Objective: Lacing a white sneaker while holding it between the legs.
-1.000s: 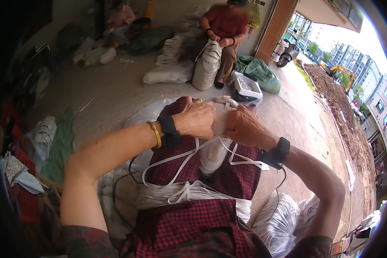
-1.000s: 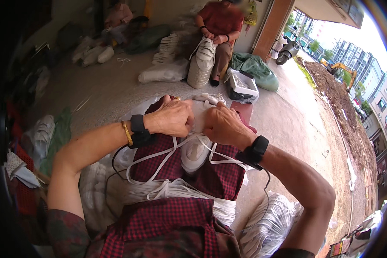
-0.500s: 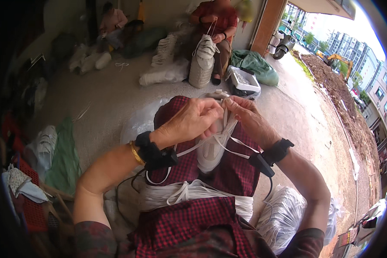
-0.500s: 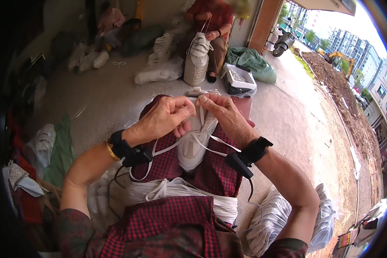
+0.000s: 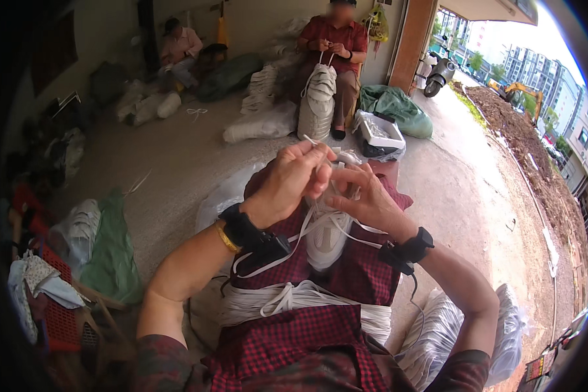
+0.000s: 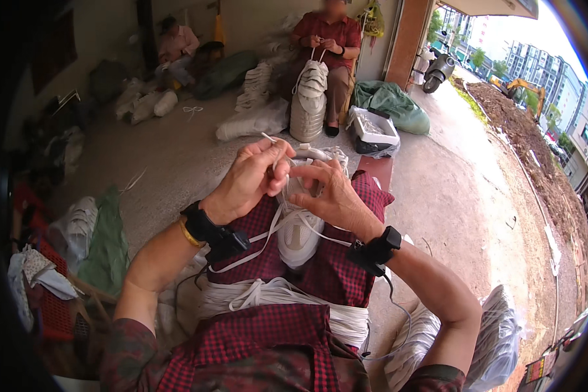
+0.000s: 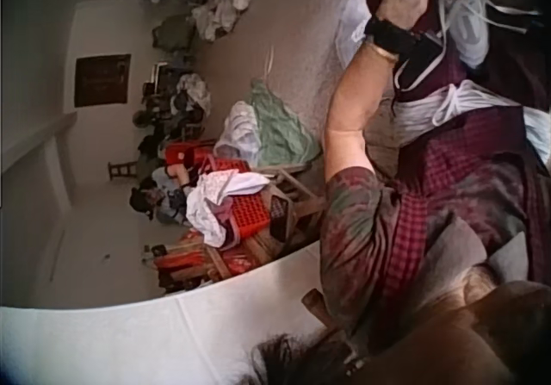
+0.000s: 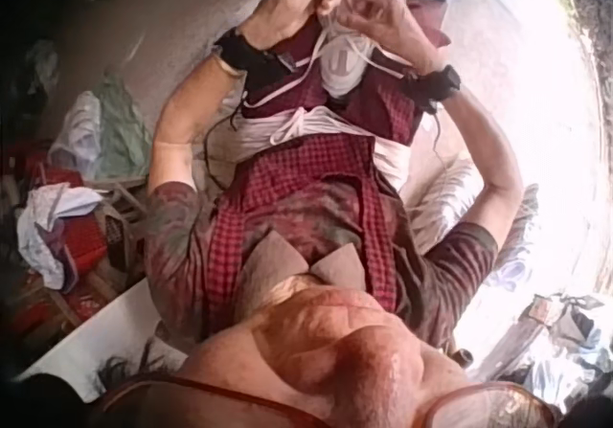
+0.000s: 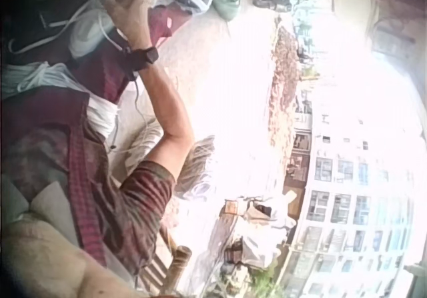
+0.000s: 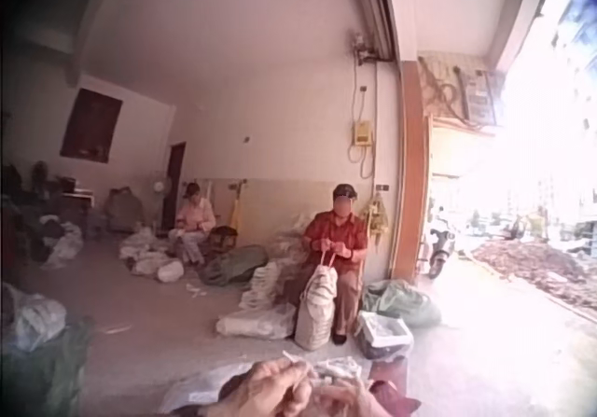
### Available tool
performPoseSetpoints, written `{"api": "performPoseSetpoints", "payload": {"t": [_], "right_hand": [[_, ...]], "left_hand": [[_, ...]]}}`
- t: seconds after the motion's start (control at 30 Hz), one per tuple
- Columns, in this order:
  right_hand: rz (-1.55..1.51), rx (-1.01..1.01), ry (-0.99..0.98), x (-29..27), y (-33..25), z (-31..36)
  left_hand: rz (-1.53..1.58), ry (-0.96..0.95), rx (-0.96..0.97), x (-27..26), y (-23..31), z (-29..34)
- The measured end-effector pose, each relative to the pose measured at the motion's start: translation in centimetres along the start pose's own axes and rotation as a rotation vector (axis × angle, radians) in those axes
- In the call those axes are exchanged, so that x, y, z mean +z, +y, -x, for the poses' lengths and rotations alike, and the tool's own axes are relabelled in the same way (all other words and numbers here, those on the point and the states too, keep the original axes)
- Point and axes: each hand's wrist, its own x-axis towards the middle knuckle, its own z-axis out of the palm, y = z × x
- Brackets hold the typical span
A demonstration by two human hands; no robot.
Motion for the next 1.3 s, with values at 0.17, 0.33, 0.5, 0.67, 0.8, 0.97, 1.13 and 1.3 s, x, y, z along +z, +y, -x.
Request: {"api": "performPoseSetpoints", "payload": {"t": [0.17,0.33,0.5,0.67,0.8,0.97,1.13,1.3], "right_hand": [[-0.217,0.008,0.068,0.0,1.3,0.1],[-0.772,0.211,0.383,-6.2,6.5,3.0],[-0.686,0.259,0.916,-19.6,18.8,12.8],[-0.350,0.585,0.745,-16.3,15.2,12.9],[0.449,0.527,0.525,-11.7,19.3,13.3],[0.153,0.173,0.318,-5.3,5.0,5.6],[0.538,-0.213,0.147,-2.0,2.0,3.9],[0.182,-0.168,0.108,-2.6,3.5,3.2]], "left_hand": [[-0.119,0.006,0.096,0.3,0.4,-0.9],[-0.098,0.416,0.168,-14.0,0.8,0.1],[0.010,0.816,0.357,-34.3,7.9,6.2],[-0.386,0.671,0.028,-25.8,5.1,5.2],[-1.021,0.331,0.367,-13.8,0.4,4.1],[-1.388,-0.217,0.491,-3.6,-1.6,7.2],[-1.521,-0.256,0.377,-3.8,-2.9,5.6],[-1.013,-0.182,0.145,-3.4,-1.0,4.0]]}}
